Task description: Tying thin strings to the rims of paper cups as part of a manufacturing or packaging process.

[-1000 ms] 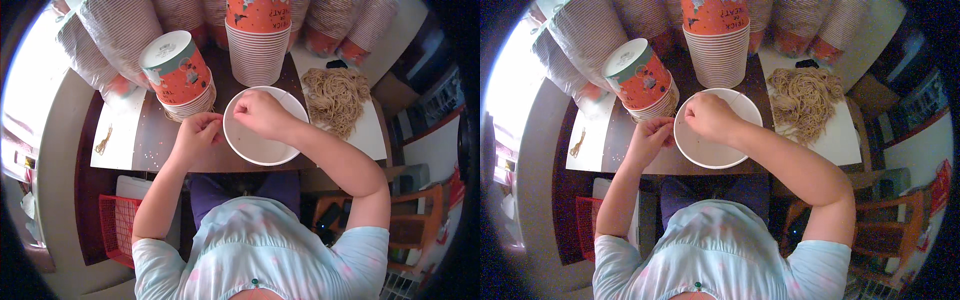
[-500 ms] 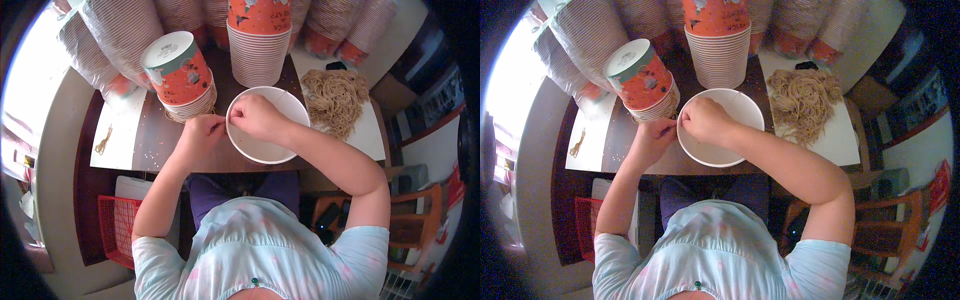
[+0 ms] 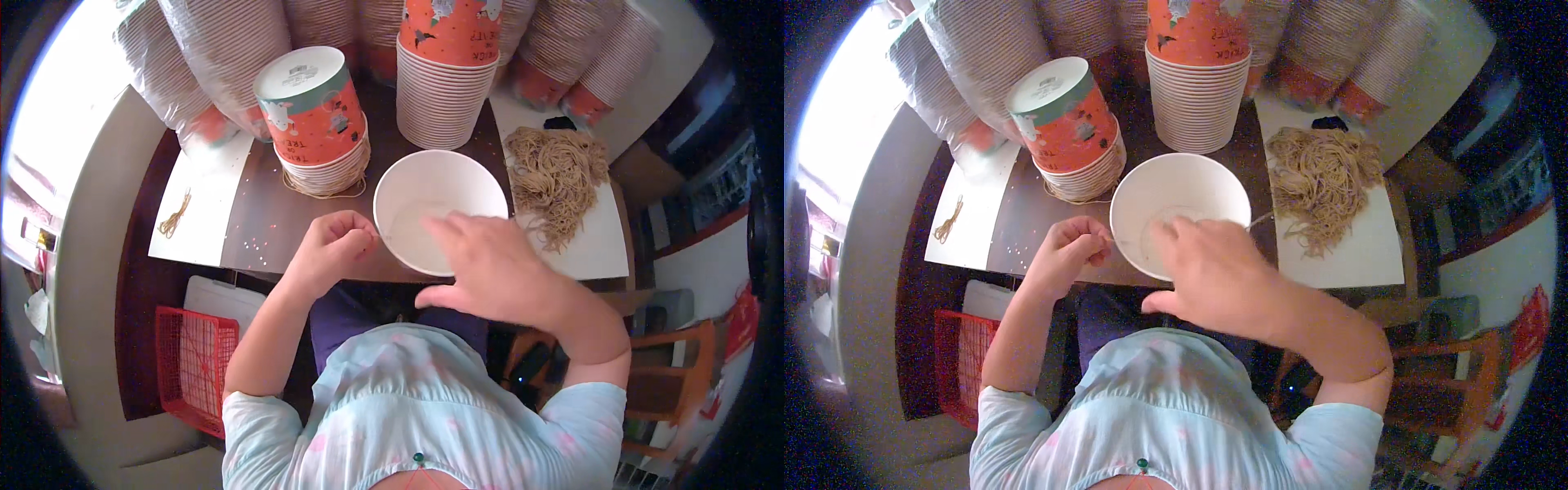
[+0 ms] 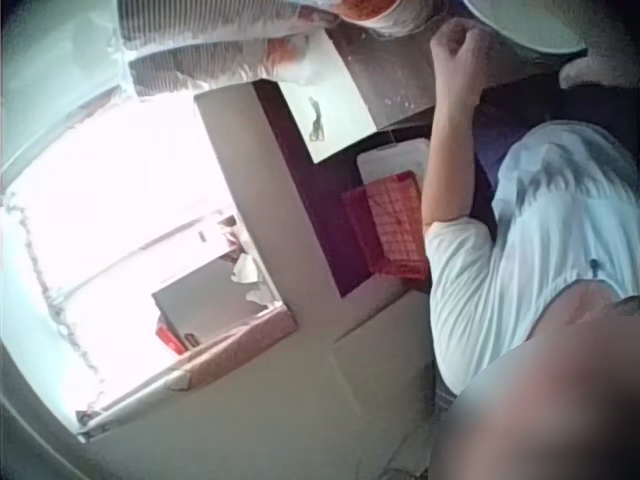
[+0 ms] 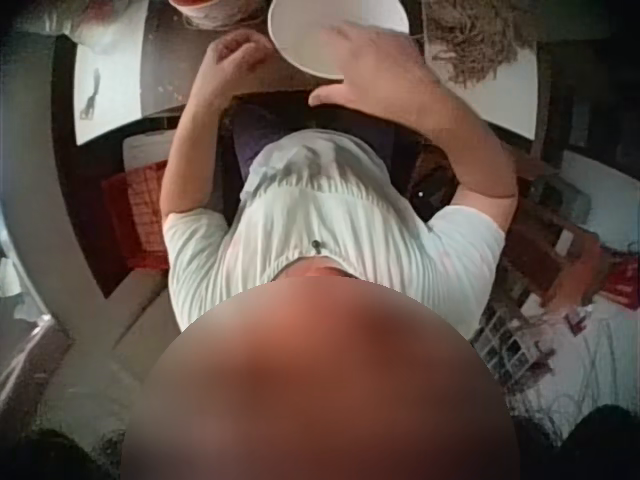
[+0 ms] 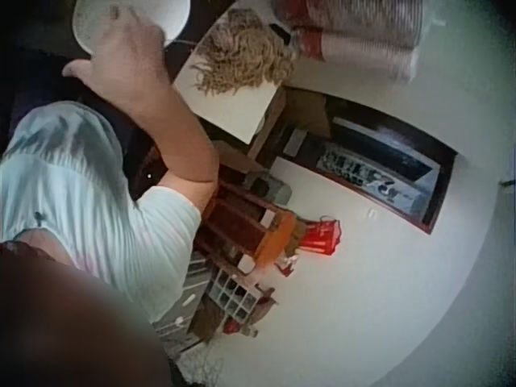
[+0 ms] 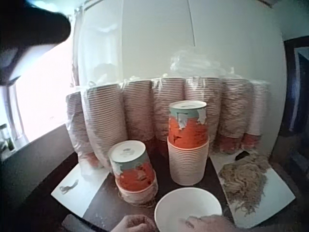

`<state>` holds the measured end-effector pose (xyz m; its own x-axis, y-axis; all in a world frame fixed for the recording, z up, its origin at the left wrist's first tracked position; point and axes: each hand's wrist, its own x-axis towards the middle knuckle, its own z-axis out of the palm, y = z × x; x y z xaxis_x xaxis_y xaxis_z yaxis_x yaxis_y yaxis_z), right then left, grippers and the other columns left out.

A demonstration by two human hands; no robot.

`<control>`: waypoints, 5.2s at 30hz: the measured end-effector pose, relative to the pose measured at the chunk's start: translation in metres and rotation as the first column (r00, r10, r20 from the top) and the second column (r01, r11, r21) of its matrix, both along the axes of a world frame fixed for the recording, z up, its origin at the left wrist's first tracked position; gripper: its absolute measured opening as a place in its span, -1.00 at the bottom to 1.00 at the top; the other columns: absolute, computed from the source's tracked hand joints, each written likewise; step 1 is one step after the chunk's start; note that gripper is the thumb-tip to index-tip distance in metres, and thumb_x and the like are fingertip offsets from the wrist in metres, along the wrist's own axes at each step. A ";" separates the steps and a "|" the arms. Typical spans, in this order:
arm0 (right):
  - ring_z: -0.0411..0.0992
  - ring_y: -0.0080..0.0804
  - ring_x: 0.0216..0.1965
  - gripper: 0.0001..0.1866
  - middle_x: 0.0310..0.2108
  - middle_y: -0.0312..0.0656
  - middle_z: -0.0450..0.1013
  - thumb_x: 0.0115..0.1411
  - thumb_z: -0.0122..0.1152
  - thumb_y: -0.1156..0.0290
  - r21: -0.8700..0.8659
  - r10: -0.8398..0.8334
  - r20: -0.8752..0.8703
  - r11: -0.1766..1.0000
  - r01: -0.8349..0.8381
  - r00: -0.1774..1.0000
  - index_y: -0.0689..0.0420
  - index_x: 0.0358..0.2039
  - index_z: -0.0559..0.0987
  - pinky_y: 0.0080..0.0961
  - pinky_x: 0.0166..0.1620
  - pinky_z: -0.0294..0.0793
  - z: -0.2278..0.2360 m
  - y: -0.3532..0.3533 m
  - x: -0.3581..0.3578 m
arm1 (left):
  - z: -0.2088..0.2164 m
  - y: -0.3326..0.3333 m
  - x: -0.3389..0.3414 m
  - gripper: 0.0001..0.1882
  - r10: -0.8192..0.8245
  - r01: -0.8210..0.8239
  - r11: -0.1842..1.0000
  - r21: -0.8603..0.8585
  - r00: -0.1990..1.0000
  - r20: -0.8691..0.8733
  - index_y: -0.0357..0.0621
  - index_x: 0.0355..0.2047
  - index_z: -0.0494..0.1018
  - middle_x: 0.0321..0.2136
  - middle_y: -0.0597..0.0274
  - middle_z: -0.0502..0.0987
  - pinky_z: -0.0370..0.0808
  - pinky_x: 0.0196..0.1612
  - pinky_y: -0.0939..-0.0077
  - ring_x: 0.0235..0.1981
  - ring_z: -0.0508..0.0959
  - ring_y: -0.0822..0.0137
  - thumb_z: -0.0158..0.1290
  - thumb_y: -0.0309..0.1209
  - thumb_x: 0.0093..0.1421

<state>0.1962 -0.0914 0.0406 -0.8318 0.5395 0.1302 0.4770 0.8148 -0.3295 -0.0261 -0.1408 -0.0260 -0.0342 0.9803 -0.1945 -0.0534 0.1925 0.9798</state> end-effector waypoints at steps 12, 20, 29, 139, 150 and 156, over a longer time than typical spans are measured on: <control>0.40 -0.26 -0.53 -0.80 -0.56 -0.22 0.36 -0.03 0.27 0.47 0.429 -0.061 -0.335 0.879 0.210 0.940 0.15 -0.36 0.49 -0.35 -0.44 0.39 -0.064 0.002 -0.023 | -0.034 -0.018 0.018 -0.93 0.004 -0.079 0.952 0.297 0.969 0.245 -0.22 -0.44 0.41 -0.37 0.33 0.45 0.34 -0.24 0.67 -0.37 0.40 0.55 -0.08 -0.53 0.10; 0.50 -0.24 -0.37 -0.75 -0.38 -0.11 0.50 0.04 0.22 0.61 0.041 -0.199 -0.671 0.952 0.304 0.714 0.22 -0.22 0.50 -0.39 -0.32 0.48 -0.121 -0.038 -0.048 | -0.050 -0.030 0.033 -0.90 -0.007 -0.131 0.968 0.214 0.839 0.544 -0.23 -0.43 0.44 -0.10 0.15 0.45 0.35 -0.04 0.55 -0.12 0.43 0.42 -0.08 -0.57 0.14; 0.44 -0.28 -0.19 -0.79 -0.24 -0.12 0.48 0.12 0.15 0.45 -0.653 -0.483 -0.585 0.757 -0.025 0.652 0.21 -0.22 0.53 -0.42 -0.09 0.39 -0.122 -0.049 -0.035 | -0.051 -0.023 0.037 -0.95 -0.066 -0.053 0.975 0.216 0.857 0.511 -0.23 -0.42 0.41 -0.27 0.26 0.50 0.45 -0.09 0.50 -0.24 0.50 0.43 -0.07 -0.57 0.14; 0.22 -0.75 -0.48 -0.87 -0.48 -0.48 0.43 0.16 0.18 0.34 -0.864 -0.805 -0.282 -0.024 -0.503 0.522 0.09 -0.33 0.57 -0.73 -0.38 0.20 -0.121 -0.030 -0.069 | -0.055 -0.049 0.040 -0.87 0.552 -0.450 0.742 0.497 0.831 -0.071 -0.36 -0.29 0.50 -0.44 0.29 0.54 0.40 -0.46 0.72 -0.50 0.48 0.59 0.09 -0.61 0.12; 0.21 -0.74 -0.52 -0.86 -0.48 -0.46 0.44 0.11 0.15 0.37 -0.876 -0.800 -0.365 0.122 -0.467 0.476 0.11 -0.33 0.57 -0.73 -0.42 0.19 -0.119 -0.034 -0.074 | -0.050 -0.051 0.038 -0.84 0.674 -0.146 0.617 0.773 0.605 -0.424 -0.29 -0.31 0.52 -0.54 0.14 0.51 0.40 -0.56 0.59 -0.62 0.47 0.37 0.12 -0.65 0.05; 0.28 -0.67 -0.50 -0.88 -0.49 -0.38 0.46 0.10 0.11 0.41 -0.897 -0.827 -0.312 0.094 -0.433 0.468 0.13 -0.39 0.57 -0.69 -0.43 0.24 -0.121 -0.026 -0.071 | -0.043 -0.057 0.036 -0.91 0.616 -0.159 0.711 0.685 0.610 -0.498 -0.26 -0.36 0.52 -0.56 0.11 0.51 0.43 -0.52 0.55 -0.59 0.51 0.34 0.11 -0.59 0.08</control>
